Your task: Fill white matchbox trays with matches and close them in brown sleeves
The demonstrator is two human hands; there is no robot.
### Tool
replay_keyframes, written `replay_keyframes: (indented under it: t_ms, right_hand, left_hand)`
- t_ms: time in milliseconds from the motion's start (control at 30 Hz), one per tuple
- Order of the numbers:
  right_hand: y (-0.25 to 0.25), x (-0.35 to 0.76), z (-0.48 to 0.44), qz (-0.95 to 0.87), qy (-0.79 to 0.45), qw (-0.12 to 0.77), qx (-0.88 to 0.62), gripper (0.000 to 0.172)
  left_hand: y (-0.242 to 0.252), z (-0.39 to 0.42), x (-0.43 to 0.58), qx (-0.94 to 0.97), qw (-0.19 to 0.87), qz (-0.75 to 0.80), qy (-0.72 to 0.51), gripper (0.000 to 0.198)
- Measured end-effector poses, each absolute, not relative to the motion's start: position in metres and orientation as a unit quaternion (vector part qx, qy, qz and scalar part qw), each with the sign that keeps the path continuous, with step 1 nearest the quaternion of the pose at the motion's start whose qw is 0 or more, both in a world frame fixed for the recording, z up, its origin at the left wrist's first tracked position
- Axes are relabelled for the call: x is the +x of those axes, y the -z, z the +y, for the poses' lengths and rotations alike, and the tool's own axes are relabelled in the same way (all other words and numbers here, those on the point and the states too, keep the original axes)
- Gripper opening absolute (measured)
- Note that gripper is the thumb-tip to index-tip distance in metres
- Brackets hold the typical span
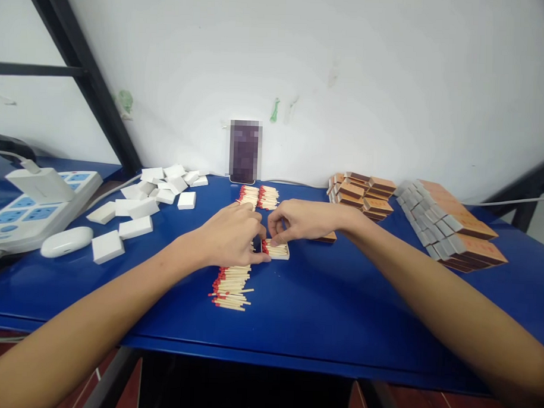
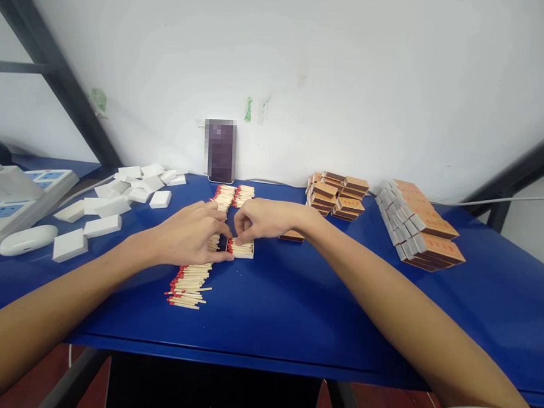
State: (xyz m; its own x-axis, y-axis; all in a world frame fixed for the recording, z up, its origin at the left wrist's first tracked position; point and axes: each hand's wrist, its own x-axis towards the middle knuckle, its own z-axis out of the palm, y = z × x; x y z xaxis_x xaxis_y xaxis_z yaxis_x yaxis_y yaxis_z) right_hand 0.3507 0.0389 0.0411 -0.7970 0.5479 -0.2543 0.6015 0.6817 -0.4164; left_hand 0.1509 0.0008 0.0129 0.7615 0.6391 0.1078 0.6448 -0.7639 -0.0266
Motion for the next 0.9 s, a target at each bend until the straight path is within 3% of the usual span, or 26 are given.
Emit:
replay_keyframes:
  t_ms: [467,700,900]
  right_hand:
    - [-0.0394,0.3525,0.0423,0.908,0.264,0.066,0.318,0.034]
    - [-0.0412,0.355,0.0407,0.893,0.299,0.099,0.32,0.041]
    - [-0.0435,0.3533,0.0404,0.884,0.312,0.099,0.334,0.043]
  left_hand:
    - [-0.0166,-0.001,0.1515,-0.94,0.058,-0.333,0.047,0.042]
    - [-0.0161,-0.0009,0.1527,-0.949,0.032,-0.307,0.064,0.027]
    - [-0.0134,0.0005,0.1509,-0.955,0.039,-0.288,0.069,0.027]
